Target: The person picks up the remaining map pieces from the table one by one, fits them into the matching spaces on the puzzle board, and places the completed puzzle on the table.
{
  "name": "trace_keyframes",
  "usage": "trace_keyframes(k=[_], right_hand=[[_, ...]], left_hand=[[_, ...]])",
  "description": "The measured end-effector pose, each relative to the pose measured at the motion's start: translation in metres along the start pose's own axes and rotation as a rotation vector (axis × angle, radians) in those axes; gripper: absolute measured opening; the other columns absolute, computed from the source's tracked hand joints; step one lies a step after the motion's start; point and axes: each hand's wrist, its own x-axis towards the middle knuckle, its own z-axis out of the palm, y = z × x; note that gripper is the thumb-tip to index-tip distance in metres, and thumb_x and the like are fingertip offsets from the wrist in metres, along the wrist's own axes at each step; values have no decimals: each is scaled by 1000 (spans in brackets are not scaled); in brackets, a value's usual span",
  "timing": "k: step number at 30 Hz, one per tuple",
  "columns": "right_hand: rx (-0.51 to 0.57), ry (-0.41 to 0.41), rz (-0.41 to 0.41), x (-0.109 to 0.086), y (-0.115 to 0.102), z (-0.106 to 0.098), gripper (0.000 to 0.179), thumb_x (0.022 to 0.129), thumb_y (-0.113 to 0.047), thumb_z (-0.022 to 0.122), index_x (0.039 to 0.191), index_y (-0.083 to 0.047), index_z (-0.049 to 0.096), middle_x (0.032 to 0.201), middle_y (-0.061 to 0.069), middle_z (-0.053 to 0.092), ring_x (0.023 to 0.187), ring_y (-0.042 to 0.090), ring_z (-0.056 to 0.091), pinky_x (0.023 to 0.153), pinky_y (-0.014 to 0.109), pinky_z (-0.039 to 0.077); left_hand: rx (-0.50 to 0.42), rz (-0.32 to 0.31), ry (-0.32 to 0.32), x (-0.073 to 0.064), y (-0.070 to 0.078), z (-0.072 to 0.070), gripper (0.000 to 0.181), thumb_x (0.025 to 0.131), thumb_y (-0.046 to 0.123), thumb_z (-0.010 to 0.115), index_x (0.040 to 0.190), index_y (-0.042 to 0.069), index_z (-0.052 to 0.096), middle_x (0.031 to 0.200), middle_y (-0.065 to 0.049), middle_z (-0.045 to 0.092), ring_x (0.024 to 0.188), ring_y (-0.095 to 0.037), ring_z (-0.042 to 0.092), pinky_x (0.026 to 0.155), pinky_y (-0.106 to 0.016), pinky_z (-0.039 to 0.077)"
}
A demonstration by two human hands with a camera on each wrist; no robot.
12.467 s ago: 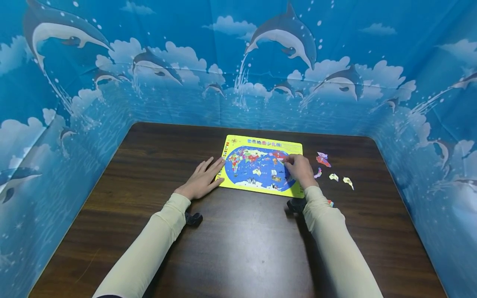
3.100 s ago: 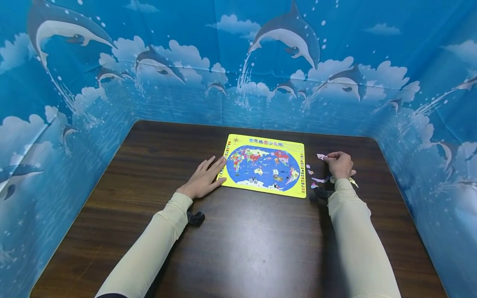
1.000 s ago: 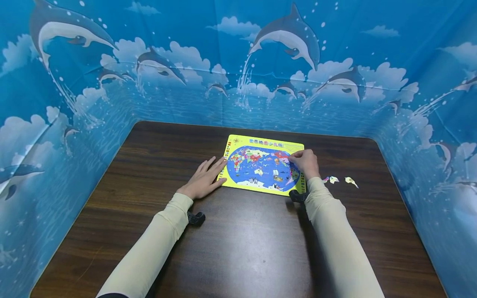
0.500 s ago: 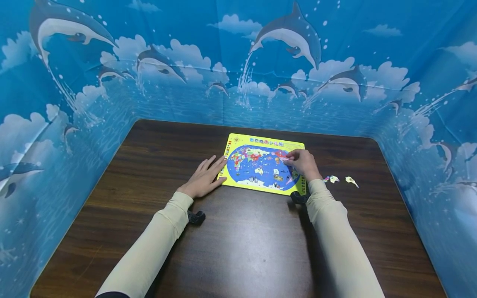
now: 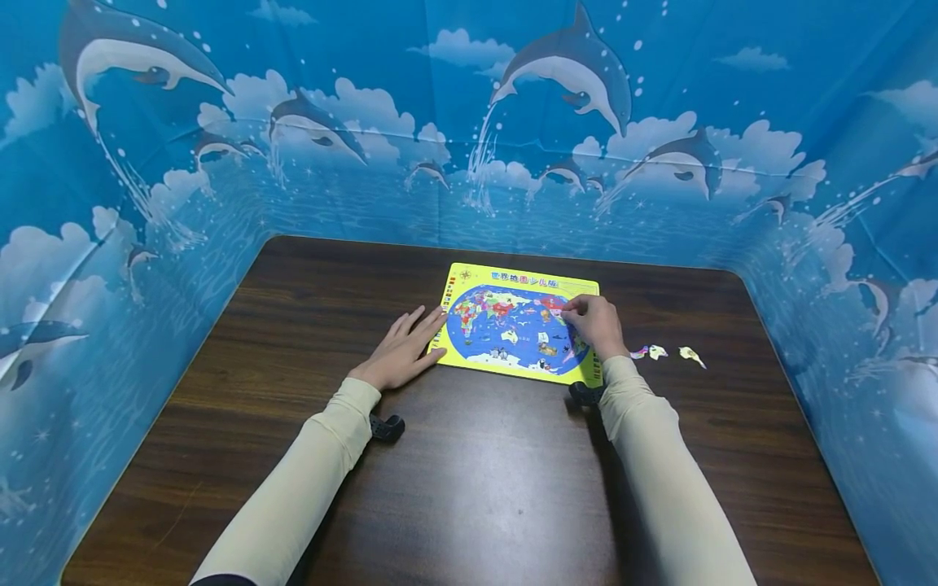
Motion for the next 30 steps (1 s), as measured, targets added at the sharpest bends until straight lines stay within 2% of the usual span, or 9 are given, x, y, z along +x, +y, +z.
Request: trace_keyframes(k=[7, 12, 18, 23, 26, 30], right_hand=[[7, 3, 7, -3, 4, -4, 38, 108, -31, 59, 126, 1, 69, 121, 24, 70, 100, 34, 63, 97, 53, 56], [39, 48, 3, -11, 12, -10, 40, 108, -31, 58, 128, 2, 67, 123, 25, 68, 103, 35, 62, 98, 54, 55], [83, 155, 81, -27, 30, -25, 41, 108, -31, 56, 130, 2, 67, 125, 25, 67, 103, 36, 60, 85, 41, 52], [67, 243, 127, -39, 57, -47, 41, 108, -33, 55, 126, 2, 70, 123, 26, 68, 105, 37, 60, 78, 33, 44], [28, 237, 120, -48, 76, -60, 40, 108, -29, 55, 124, 3, 70, 124, 29, 68, 104, 40, 60, 79, 39, 47], [-41, 164, 73, -62, 96, -71, 34, 108, -22, 56, 123, 6, 68, 127, 35, 65, 106, 47, 60, 87, 58, 51]], left_hand=[[-7, 2, 1, 0, 1, 1, 72, 110, 56, 37, 170, 24, 14, 178, 4, 9, 166, -28, 0, 134, -51, 1], [-8, 10, 9, 0, 2, 1, 72, 110, 55, 38, 170, 23, 15, 178, 3, 11, 165, -30, 2, 134, -53, 3], [-23, 4, 10, 0, 2, 0, 72, 109, 55, 38, 170, 23, 15, 178, 3, 10, 166, -30, 1, 134, -53, 1], [-13, -6, 8, 0, 1, -3, 72, 110, 56, 38, 170, 23, 14, 178, 3, 10, 166, -30, 1, 134, -52, 1], [-10, -4, 5, 0, 1, -3, 73, 110, 56, 38, 170, 23, 14, 178, 3, 10, 166, -30, 0, 134, -53, 1], [-14, 2, 9, -1, 0, 1, 72, 110, 55, 38, 170, 22, 14, 178, 2, 10, 165, -31, 1, 134, -53, 1]])
